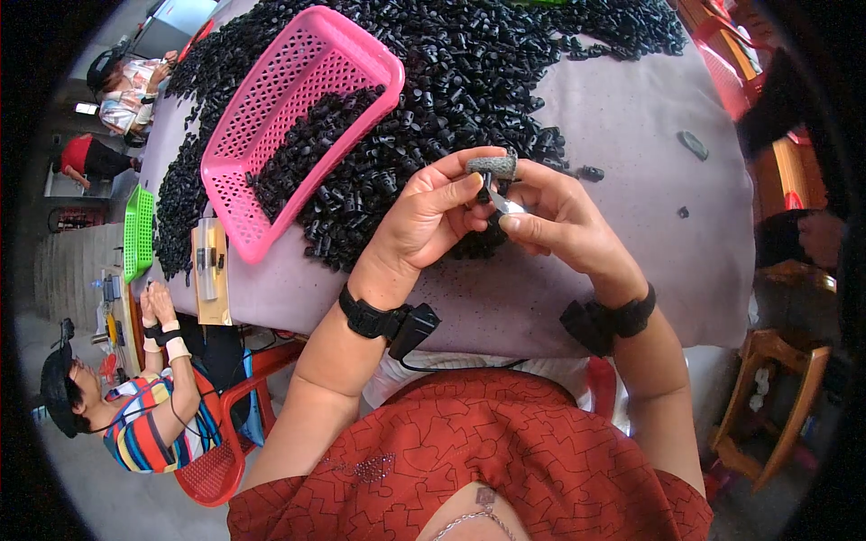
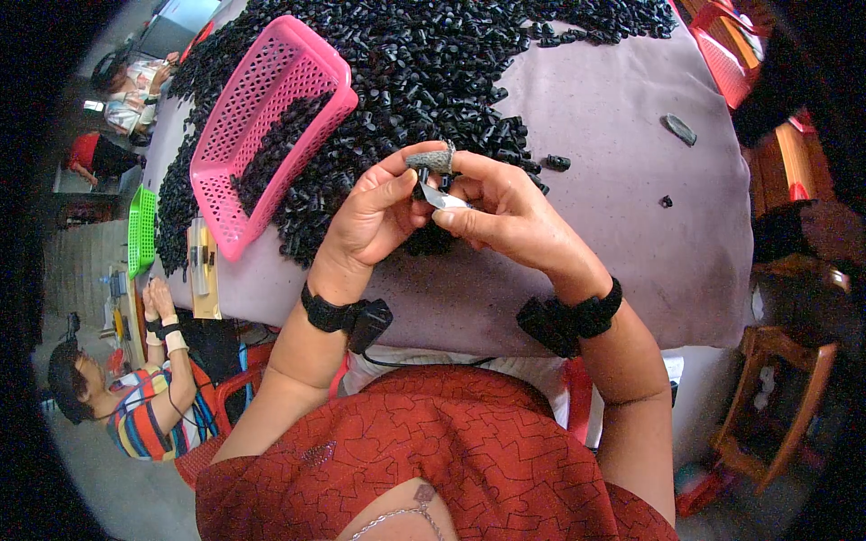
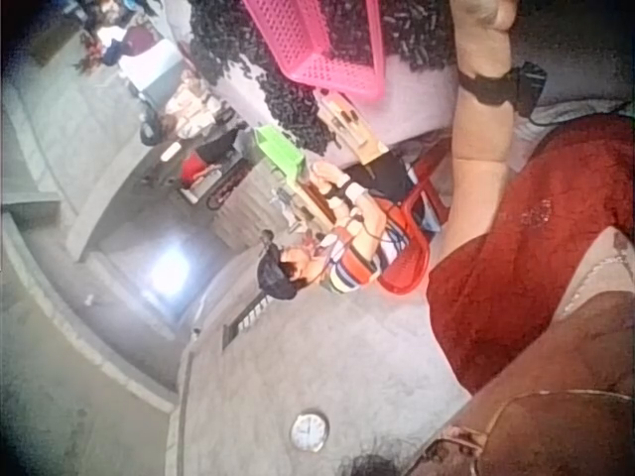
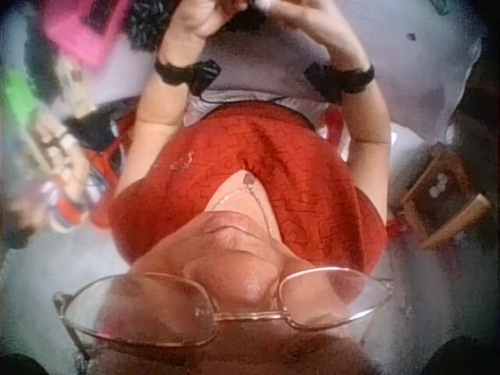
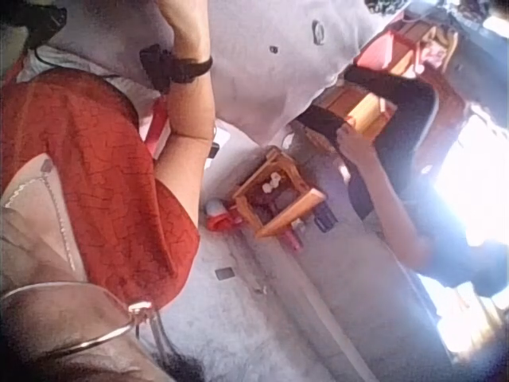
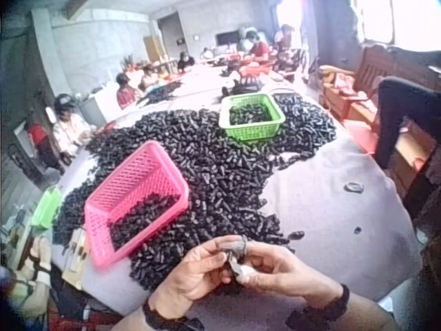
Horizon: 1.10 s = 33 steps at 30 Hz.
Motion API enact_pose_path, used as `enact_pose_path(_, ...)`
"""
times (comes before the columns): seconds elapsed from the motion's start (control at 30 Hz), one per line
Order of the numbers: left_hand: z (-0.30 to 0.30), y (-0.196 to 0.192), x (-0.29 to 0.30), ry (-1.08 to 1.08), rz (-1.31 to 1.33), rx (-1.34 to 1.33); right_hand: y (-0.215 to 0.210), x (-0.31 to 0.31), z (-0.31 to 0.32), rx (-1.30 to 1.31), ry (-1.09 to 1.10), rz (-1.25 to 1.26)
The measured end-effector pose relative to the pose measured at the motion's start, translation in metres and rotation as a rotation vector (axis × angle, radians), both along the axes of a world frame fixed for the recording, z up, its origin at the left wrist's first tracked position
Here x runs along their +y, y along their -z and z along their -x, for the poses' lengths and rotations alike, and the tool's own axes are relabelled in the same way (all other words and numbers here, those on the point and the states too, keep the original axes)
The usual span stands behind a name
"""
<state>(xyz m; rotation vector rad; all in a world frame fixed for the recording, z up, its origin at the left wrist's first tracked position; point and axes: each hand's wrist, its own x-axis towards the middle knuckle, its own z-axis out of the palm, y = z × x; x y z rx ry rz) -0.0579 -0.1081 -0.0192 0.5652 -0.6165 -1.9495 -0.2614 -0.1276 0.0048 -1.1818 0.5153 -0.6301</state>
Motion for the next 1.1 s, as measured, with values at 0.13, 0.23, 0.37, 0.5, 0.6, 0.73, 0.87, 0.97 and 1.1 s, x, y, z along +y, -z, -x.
enact_pose_path(0.13,0.001,-0.001,0.001,-0.023,-0.017,-0.003,-0.003,0.002,-0.002,0.022,0.038,0.024)
enact_pose_path(0.23,0.001,-0.004,0.001,0.018,0.004,-0.012,-0.001,0.001,-0.001,0.068,0.071,0.046)
enact_pose_path(0.37,0.004,-0.005,0.003,0.022,0.006,-0.021,0.000,-0.002,0.003,0.097,0.049,0.028)
enact_pose_path(0.5,0.002,0.001,0.002,0.012,0.027,0.004,-0.004,0.001,0.000,0.018,0.010,0.012)
enact_pose_path(0.6,0.001,0.001,0.000,0.000,0.021,0.013,-0.005,0.003,0.000,0.017,0.003,0.035)
enact_pose_path(0.73,0.001,-0.002,-0.001,-0.007,0.022,-0.025,-0.005,0.001,0.001,0.016,-0.008,0.016)
enact_pose_path(0.87,0.001,-0.005,-0.001,-0.007,0.026,-0.026,-0.011,0.001,0.000,0.079,0.045,0.039)
enact_pose_path(0.97,0.001,-0.009,0.003,0.004,0.045,-0.071,-0.012,0.000,-0.001,0.100,0.058,0.018)
enact_pose_path(1.1,0.000,-0.015,0.003,-0.035,0.064,-0.109,-0.014,0.004,0.000,0.097,0.137,0.032)
